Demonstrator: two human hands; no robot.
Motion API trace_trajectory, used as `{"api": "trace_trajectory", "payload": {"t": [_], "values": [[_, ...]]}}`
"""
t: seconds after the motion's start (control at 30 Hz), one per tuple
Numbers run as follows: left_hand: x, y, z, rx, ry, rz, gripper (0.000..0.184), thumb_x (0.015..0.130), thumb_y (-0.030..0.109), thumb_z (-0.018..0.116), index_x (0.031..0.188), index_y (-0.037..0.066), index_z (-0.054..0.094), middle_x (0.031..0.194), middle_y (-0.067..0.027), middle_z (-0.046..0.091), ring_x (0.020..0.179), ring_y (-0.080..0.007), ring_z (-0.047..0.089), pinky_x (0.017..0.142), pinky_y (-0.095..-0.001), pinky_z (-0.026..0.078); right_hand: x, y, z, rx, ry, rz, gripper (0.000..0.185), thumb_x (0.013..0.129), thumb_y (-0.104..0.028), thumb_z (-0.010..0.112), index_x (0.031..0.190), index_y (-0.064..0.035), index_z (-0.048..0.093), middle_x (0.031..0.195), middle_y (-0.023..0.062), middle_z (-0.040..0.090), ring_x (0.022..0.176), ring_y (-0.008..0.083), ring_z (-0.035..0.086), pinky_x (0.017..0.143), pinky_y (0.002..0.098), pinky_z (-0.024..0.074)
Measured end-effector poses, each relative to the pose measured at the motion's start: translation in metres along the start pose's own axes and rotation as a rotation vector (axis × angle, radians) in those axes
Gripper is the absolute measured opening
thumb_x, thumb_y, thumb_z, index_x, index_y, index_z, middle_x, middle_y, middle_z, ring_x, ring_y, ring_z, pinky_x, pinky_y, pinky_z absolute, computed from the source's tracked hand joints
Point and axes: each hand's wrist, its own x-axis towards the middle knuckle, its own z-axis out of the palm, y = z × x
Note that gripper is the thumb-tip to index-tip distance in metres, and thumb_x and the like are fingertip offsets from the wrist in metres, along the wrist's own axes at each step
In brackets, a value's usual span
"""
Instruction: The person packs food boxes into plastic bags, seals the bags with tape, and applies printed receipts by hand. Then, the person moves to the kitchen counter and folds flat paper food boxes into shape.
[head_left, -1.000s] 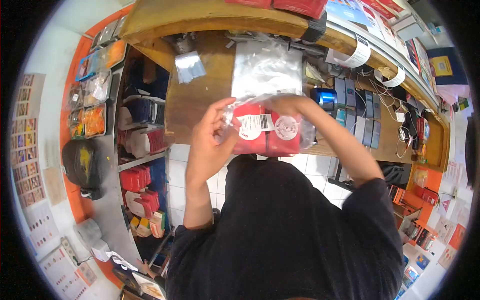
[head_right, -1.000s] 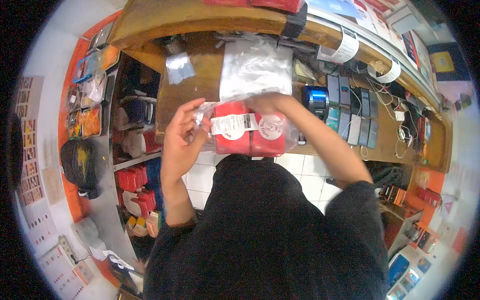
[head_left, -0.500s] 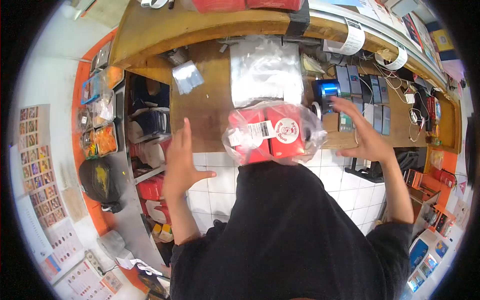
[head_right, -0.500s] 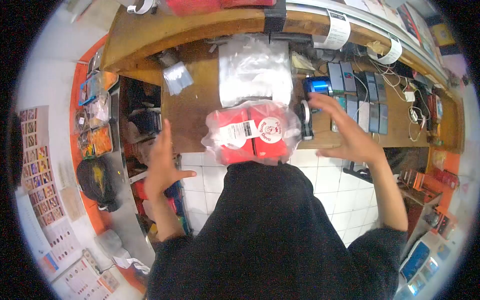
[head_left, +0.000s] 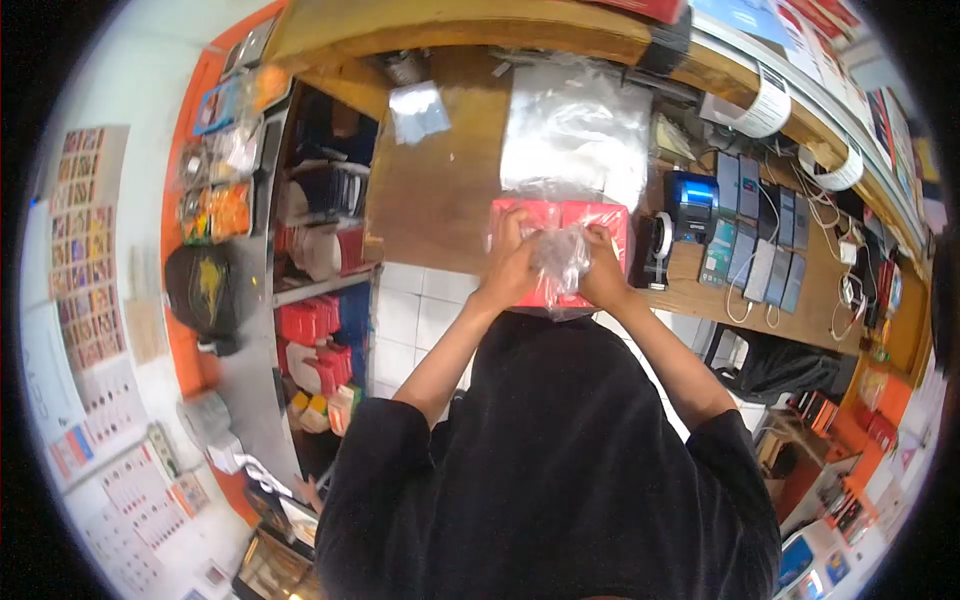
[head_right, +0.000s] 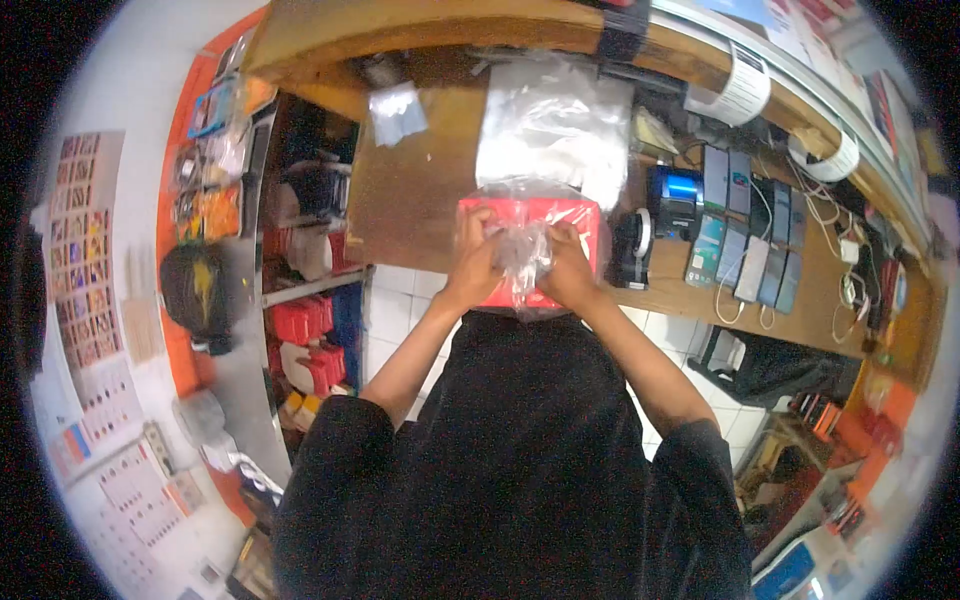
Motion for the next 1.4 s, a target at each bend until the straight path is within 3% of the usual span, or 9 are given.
{"api": "trace_trajectory", "payload": {"t": [0.2, 0.37, 0.67, 0.8, 0.9, 1.0, 1.03, 1.13, 1.4], "values": [[-0.006, 0.001, 0.018, -0.303, 0.149, -0.022, 0.046, 0.084, 0.009, 0.063, 0.130, 0.005, 0.059, 0.139, -0.0202, 0.052, 0.139, -0.0402, 0.039, 0.121, -0.0576, 0.013, 0.007, -0.020, -0.004, 0.362, 0.089, 0.320, 0.039, 0.076, -0.008, 0.074, 0.113, -0.0080, 0.064, 0.121, 0.0139, 0.065, 0.107, 0.0334, 0.062, 0.093, 0.0406, 0.0431], [-0.010, 0.005, 0.015, -0.545, 0.115, -0.214, 0.045, 0.088, 0.012, 0.064, 0.132, 0.002, 0.058, 0.143, -0.0211, 0.047, 0.134, -0.0359, 0.045, 0.122, -0.0558, 0.016, 0.011, -0.011, -0.011, -0.019, -0.014, -0.100, 0.030, 0.084, -0.010, 0.069, 0.113, -0.0084, 0.065, 0.123, 0.0157, 0.064, 0.111, 0.0333, 0.062, 0.087, 0.0414, 0.0450], [-0.005, 0.011, -0.024, -0.134, -0.112, -0.153, 0.101, 0.062, 0.054, 0.086, 0.143, 0.004, 0.051, 0.159, -0.0260, 0.025, 0.150, -0.0439, 0.017, 0.123, -0.0543, 0.010, 0.000, 0.001, 0.004, 0.224, -0.047, 0.170, 0.033, 0.091, -0.012, 0.058, 0.123, -0.0028, 0.059, 0.129, 0.0240, 0.057, 0.121, 0.0435, 0.052, 0.105, 0.0536, 0.0388], [-0.003, 0.022, 0.016, -0.134, -0.225, -0.197, 0.113, 0.061, 0.061, 0.084, 0.149, 0.004, 0.042, 0.158, -0.0255, 0.028, 0.151, -0.0438, 0.015, 0.122, -0.0589, 0.001, 0.009, -0.011, -0.001, 0.115, -0.020, -0.031, 0.038, 0.094, -0.023, 0.056, 0.125, -0.0004, 0.056, 0.128, 0.0256, 0.056, 0.119, 0.0451, 0.050, 0.102, 0.0544, 0.0384], [0.008, 0.038, 0.023, 0.141, -0.042, -0.177, 0.104, 0.070, 0.060, 0.077, 0.150, 0.005, 0.041, 0.157, -0.0198, 0.037, 0.152, -0.0413, 0.015, 0.121, -0.0615, -0.002, 0.023, -0.036, -0.009, 0.043, -0.156, 0.071, 0.039, 0.093, -0.030, 0.059, 0.119, -0.0008, 0.060, 0.124, 0.0270, 0.057, 0.104, 0.0461, 0.055, 0.095, 0.0518, 0.0425], [0.010, 0.041, 0.039, 0.120, 0.004, -0.222, 0.097, 0.076, 0.057, 0.074, 0.151, 0.005, 0.040, 0.157, -0.0179, 0.036, 0.152, -0.0397, 0.015, 0.121, -0.0618, -0.001, 0.032, -0.068, -0.030, -0.031, -0.226, 0.134, 0.050, 0.088, -0.024, 0.061, 0.129, 0.0040, 0.054, 0.126, 0.0302, 0.055, 0.114, 0.0471, 0.053, 0.097, 0.0562, 0.0418], [0.011, 0.042, 0.044, 0.114, 0.021, -0.230, 0.095, 0.077, 0.057, 0.072, 0.151, 0.005, 0.040, 0.158, -0.0173, 0.036, 0.152, -0.0391, 0.016, 0.121, -0.0619, -0.001, 0.035, -0.084, -0.028, -0.158, -0.097, 0.257, 0.034, 0.088, -0.020, 0.061, 0.107, 0.0069, 0.064, 0.108, 0.0312, 0.060, 0.094, 0.0452, 0.061, 0.086, 0.0512, 0.0484], [0.014, 0.046, 0.054, 0.088, 0.063, -0.273, 0.089, 0.083, 0.054, 0.069, 0.151, 0.005, 0.039, 0.159, -0.0154, 0.036, 0.152, -0.0375, 0.016, 0.121, -0.0622, 0.000, 0.035, -0.097, -0.036, -0.445, -0.428, 0.147, 0.033, 0.081, -0.014, 0.063, 0.103, 0.0108, 0.066, 0.106, 0.0306, 0.061, 0.089, 0.0401, 0.064, 0.083, 0.0480, 0.0508], [0.023, 0.038, 0.079, 0.222, 0.061, -0.380, 0.067, 0.092, 0.038, 0.063, 0.148, 0.007, 0.044, 0.159, -0.0114, 0.037, 0.151, -0.0354, 0.023, 0.119, -0.0648, 0.008, 0.031, -0.069, -0.084, -0.083, -0.709, -0.058, 0.025, 0.079, -0.008, 0.060, 0.098, 0.0044, 0.069, 0.111, 0.0270, 0.063, 0.105, 0.0397, 0.063, 0.097, 0.0459, 0.0496]]}}
